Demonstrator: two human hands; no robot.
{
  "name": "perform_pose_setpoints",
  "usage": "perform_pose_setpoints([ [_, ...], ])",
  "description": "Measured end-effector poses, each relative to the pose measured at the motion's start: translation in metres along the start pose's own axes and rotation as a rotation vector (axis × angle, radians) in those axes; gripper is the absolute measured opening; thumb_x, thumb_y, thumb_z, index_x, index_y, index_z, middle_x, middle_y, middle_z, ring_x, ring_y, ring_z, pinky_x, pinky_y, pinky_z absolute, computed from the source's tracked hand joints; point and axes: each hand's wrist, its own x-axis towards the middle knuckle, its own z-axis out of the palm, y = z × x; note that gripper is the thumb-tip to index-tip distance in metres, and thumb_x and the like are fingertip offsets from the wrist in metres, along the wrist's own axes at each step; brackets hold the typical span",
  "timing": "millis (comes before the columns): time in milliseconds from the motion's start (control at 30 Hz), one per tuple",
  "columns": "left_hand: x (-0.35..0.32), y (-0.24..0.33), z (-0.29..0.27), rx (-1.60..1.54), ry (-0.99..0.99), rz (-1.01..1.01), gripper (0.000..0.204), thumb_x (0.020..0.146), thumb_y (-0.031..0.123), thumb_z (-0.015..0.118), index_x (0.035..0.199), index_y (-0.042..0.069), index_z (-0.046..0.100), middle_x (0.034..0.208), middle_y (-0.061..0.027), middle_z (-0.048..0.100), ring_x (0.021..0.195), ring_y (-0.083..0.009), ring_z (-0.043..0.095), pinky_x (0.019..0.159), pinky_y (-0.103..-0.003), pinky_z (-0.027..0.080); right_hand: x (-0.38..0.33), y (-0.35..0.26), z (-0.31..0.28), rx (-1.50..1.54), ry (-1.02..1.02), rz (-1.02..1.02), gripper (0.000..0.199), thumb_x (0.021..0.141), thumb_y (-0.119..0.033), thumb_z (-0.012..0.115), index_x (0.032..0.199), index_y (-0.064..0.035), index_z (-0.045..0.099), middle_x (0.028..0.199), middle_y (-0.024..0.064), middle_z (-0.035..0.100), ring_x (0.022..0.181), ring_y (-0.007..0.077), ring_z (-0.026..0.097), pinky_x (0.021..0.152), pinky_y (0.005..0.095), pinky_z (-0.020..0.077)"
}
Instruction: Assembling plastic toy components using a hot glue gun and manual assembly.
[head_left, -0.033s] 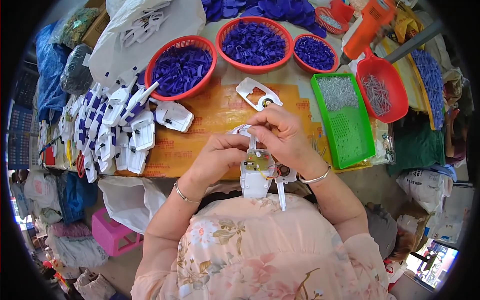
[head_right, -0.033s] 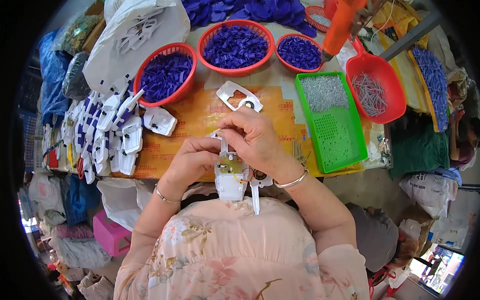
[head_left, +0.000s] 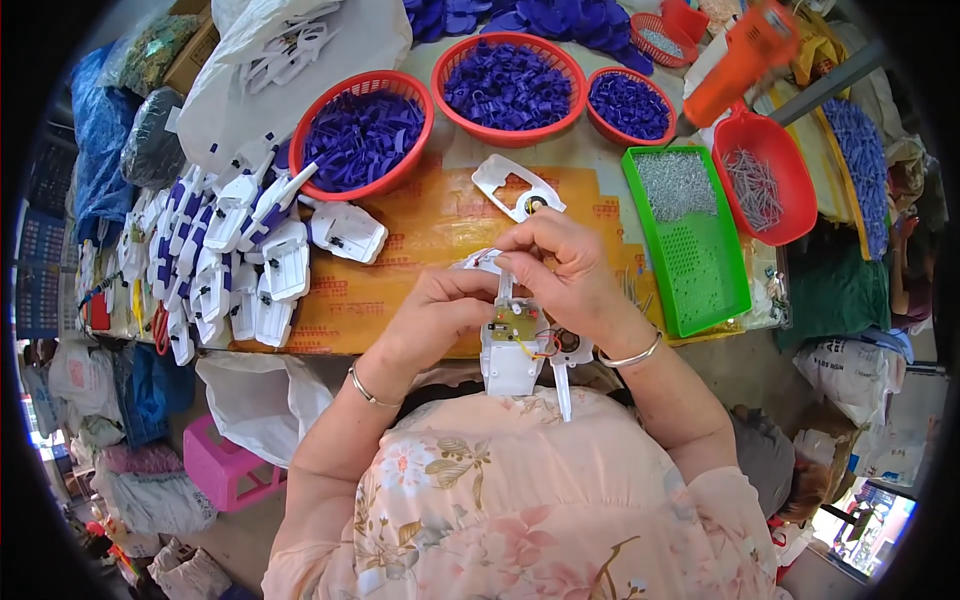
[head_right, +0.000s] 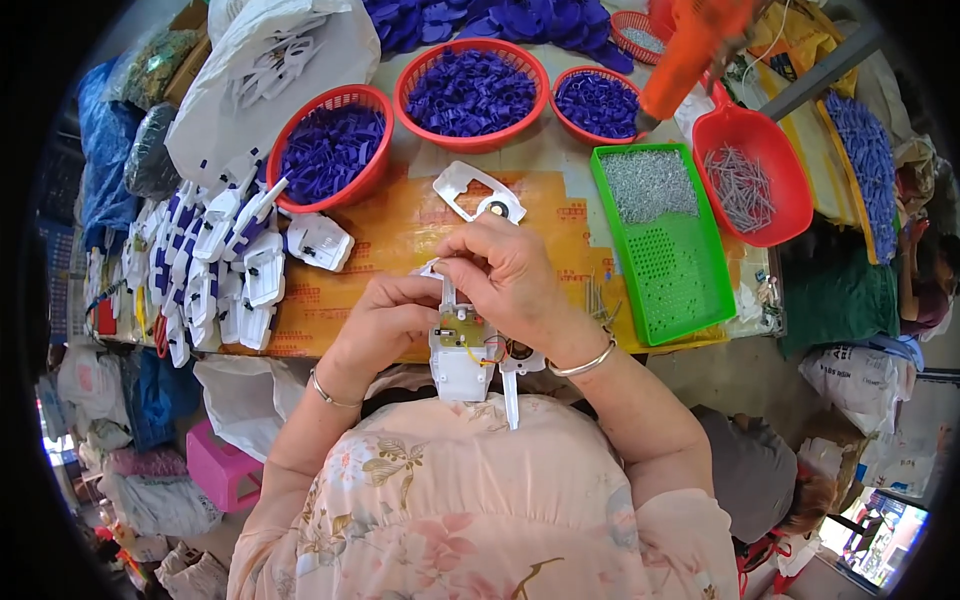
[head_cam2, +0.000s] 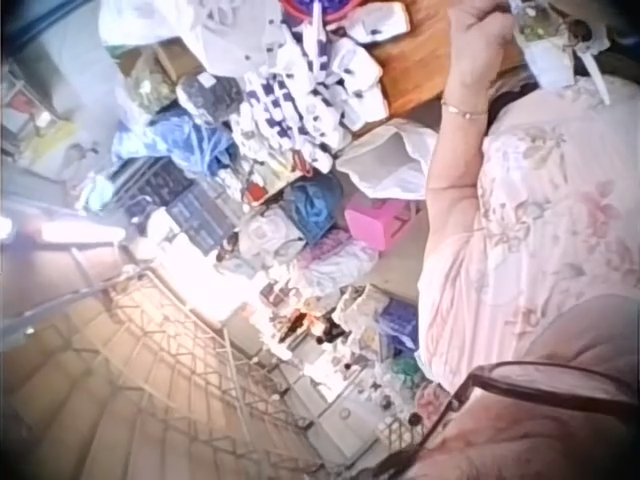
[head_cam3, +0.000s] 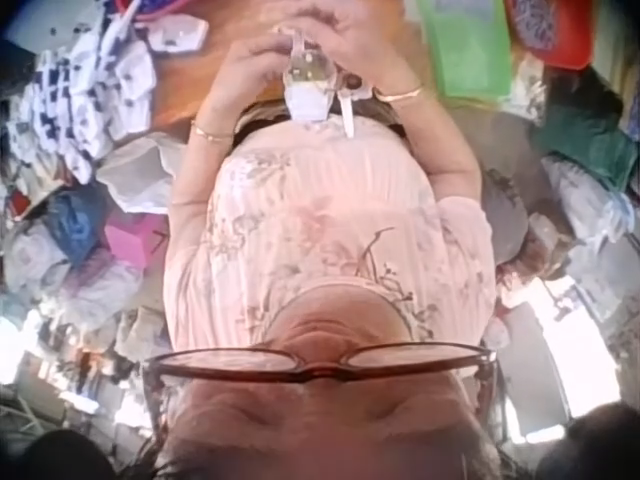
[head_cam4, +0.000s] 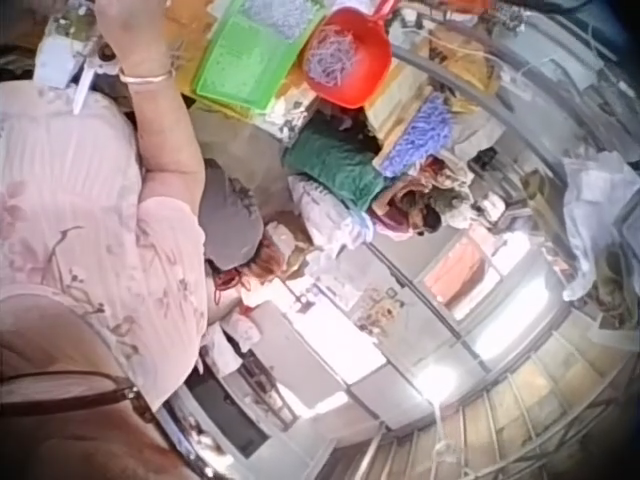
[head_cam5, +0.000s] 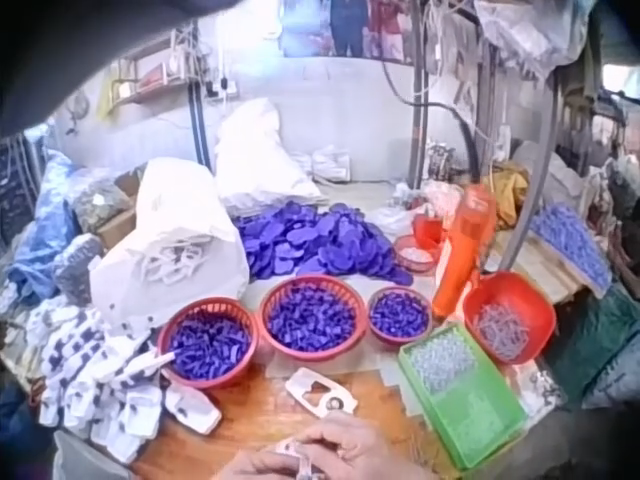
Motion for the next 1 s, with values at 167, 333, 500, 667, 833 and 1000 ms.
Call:
perform_pose_setpoints([
  [167,-0.003,-0.007,0.004,0.027,0.054,0.014,0.021,0.079,0.003,0.055,0.095,-0.001,0.067,0.078,0.0018,0.060,0.069,-0.0038,0.049,0.062,-0.020,0.039,-0.001,-0.002,0.000,-0.049,0.018,-0.029,0.008,0.078,0.000,0.065,0.086,-0.0008,0.063,0.074,0.0052,0.054,0.063,0.0133,0.053,0.056,0.0263,0.0432],
  [333,-0.006,-0.006,0.000,0.048,0.063,-0.110,0.019,0.080,0.005,0.055,0.093,0.000,0.068,0.077,0.0034,0.057,0.068,-0.0034,0.046,0.060,-0.020,0.037,-0.004,0.002,0.003,-0.105,0.052,-0.132,0.010,0.077,0.002,0.065,0.086,-0.0004,0.062,0.078,0.0050,0.056,0.064,0.0111,0.053,0.056,0.0236,0.0430],
  [500,-0.004,0.001,0.008,0.135,0.091,-0.071,0.019,0.082,0.006,0.054,0.093,-0.002,0.067,0.078,0.0019,0.060,0.070,-0.0040,0.049,0.062,-0.021,0.041,-0.006,0.006,0.007,-0.101,0.112,-0.101,0.010,0.075,0.001,0.066,0.082,-0.0013,0.060,0.074,0.0079,0.054,0.063,0.0199,0.055,0.057,0.0296,0.0446],
  [667,-0.006,-0.002,0.009,0.116,0.134,-0.051,0.021,0.081,0.005,0.054,0.094,-0.004,0.067,0.082,0.0001,0.063,0.074,-0.0050,0.053,0.067,-0.022,0.044,-0.010,0.006,0.010,-0.129,0.176,-0.119,0.010,0.074,0.003,0.065,0.082,-0.0013,0.059,0.075,0.0085,0.054,0.065,0.0215,0.056,0.058,0.0308,0.0457],
  [833,-0.003,-0.008,0.008,0.219,0.144,0.011,0.018,0.081,0.005,0.058,0.094,-0.001,0.068,0.075,0.0031,0.057,0.061,-0.0028,0.045,0.052,-0.020,0.035,-0.009,0.006,0.009,-0.130,0.164,-0.164,0.011,0.074,0.004,0.065,0.082,-0.0008,0.059,0.076,0.0093,0.054,0.065,0.0222,0.057,0.057,0.0305,0.0459],
  [1000,-0.003,-0.012,0.006,0.235,0.168,0.041,0.017,0.080,0.005,0.057,0.091,-0.001,0.068,0.073,0.0041,0.056,0.060,-0.0024,0.043,0.052,-0.019,0.033,-0.011,0.001,0.010,-0.049,0.126,-0.037,0.011,0.075,0.003,0.064,0.084,-0.0008,0.060,0.075,0.0094,0.054,0.065,0.0219,0.056,0.058,0.0302,0.0453],
])
